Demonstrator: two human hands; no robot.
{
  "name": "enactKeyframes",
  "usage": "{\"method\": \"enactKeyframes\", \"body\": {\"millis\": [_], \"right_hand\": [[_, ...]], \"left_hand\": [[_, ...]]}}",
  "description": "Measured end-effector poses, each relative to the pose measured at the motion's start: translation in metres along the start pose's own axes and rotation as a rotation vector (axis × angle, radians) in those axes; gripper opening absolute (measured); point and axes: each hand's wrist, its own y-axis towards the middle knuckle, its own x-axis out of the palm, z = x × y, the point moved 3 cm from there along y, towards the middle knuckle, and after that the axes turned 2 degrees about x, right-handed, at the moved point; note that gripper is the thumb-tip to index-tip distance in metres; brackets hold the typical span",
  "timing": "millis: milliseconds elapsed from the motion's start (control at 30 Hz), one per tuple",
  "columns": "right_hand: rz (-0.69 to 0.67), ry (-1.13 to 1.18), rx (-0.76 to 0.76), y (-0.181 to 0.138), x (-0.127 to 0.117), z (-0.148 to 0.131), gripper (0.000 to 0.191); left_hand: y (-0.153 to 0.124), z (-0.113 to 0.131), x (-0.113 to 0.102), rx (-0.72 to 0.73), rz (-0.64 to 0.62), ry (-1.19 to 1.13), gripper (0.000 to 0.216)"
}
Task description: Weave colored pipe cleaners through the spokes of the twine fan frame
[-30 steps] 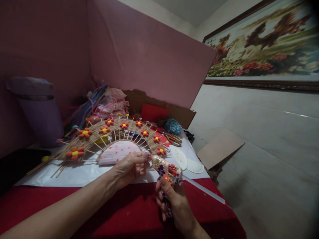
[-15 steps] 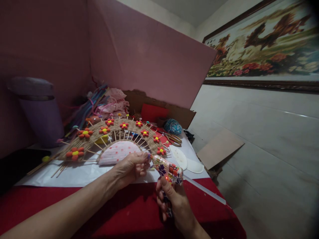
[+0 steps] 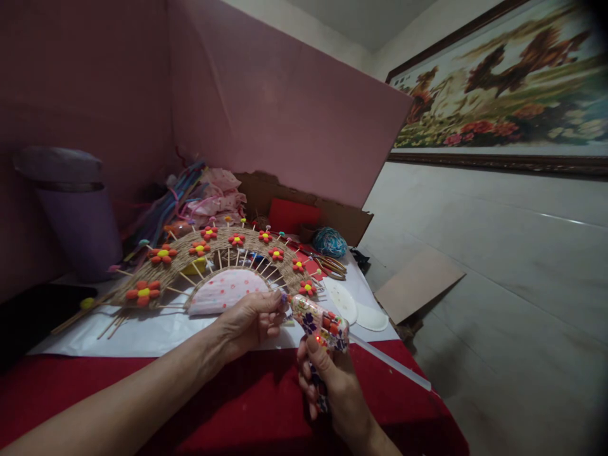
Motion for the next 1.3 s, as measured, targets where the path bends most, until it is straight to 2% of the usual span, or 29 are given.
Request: {"method": "enactKeyframes", "body": {"millis": [600, 1300], "right_hand": [[0.008, -0.026, -0.031, -0.0003, -0.0018, -0.0044, 0.048], [0.020, -0.061, -0.031, 0.0045, -0.0012, -0.0064, 0.045]], "left_hand": [[-0.0008, -0.0008, -0.0004, -0.013, 0.042, 0.004, 0.020], [-0.0021, -0.0016, 0.0014, -0.032, 0.036, 0.006, 0.023]]}}
